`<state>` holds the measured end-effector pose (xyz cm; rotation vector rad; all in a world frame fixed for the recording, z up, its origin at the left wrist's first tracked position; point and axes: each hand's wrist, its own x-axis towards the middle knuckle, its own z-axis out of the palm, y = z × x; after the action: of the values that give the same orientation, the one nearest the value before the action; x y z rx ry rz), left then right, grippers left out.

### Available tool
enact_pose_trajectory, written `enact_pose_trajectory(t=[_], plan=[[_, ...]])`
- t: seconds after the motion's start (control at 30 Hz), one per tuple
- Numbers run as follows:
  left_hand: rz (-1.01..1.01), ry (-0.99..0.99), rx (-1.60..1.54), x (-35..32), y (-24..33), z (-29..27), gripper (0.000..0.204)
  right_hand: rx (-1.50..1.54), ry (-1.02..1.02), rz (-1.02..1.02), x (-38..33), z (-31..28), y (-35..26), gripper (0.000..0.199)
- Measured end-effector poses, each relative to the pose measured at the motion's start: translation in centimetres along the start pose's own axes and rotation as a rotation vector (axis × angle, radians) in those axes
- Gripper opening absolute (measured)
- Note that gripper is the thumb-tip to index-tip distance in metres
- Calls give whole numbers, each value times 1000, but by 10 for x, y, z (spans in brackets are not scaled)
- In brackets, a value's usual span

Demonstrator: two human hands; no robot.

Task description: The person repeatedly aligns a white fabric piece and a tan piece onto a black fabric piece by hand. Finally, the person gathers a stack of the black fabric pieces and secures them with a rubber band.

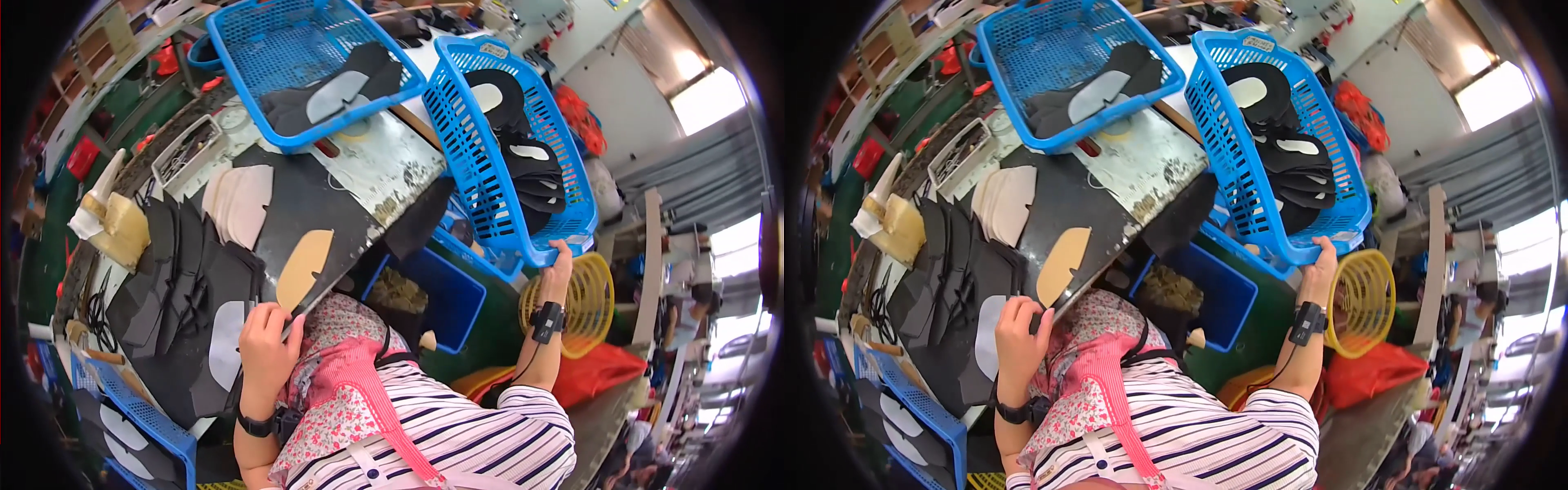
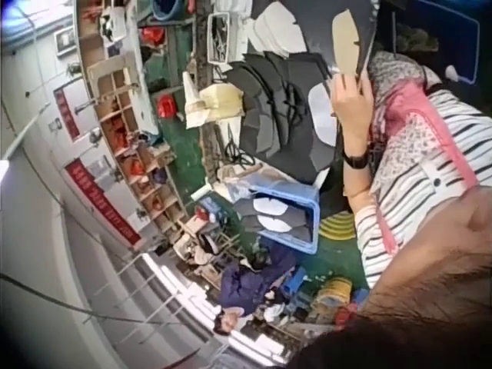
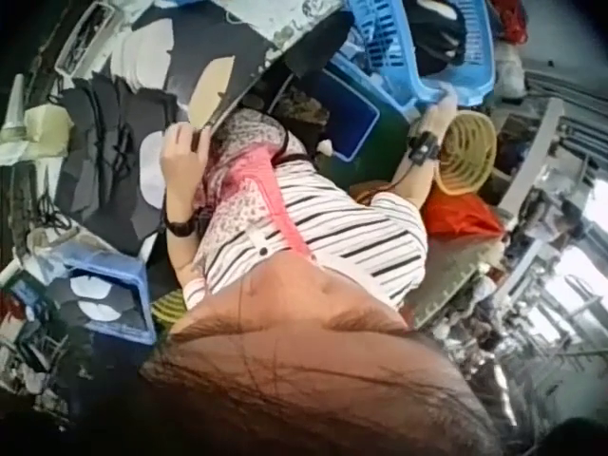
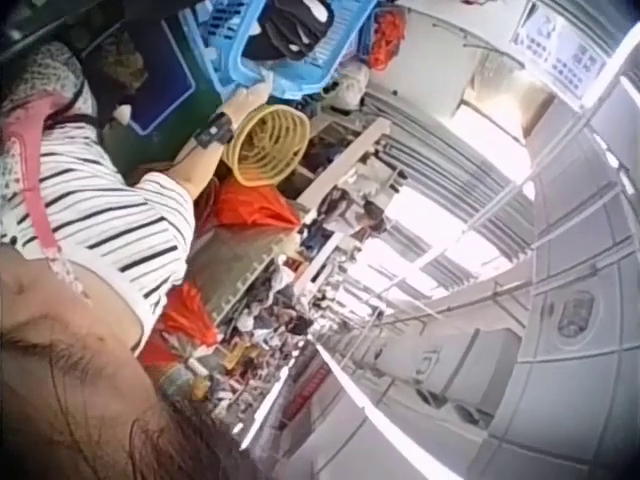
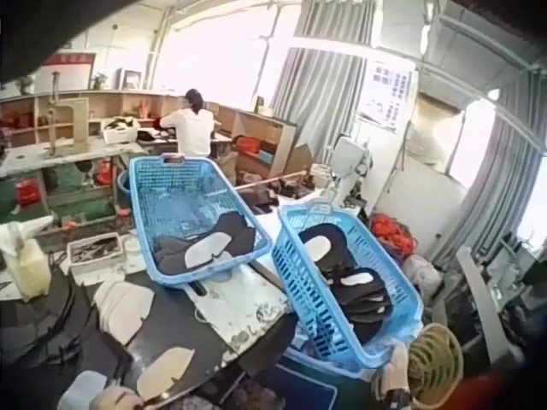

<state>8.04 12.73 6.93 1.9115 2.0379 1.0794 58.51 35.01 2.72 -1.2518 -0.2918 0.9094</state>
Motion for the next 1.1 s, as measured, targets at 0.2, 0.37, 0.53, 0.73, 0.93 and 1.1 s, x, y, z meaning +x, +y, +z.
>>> enact_pose_trajectory(t=[0.2,0.37,0.53,0.73,0.93,1.1], plan=[[122,-131,-90,2,12,8,18,69,-15,72,-58,-119,35,24],[203,-252,-201,0,26,15,16,101,82,144,-109,-189,62,25],[294,-291,-240,4,37,26,15,-145,213,40,-120,-249,121,18],[264,-373,-243,2,43,30,15,-388,129,64,-162,-302,199,25],[249,-429,-220,4,39,36,15,-1838,564,-125,-194,-233,147,66],[216,-406,-215,-1,33,37,16,-1735,-412,-790,-155,-179,132,74]])
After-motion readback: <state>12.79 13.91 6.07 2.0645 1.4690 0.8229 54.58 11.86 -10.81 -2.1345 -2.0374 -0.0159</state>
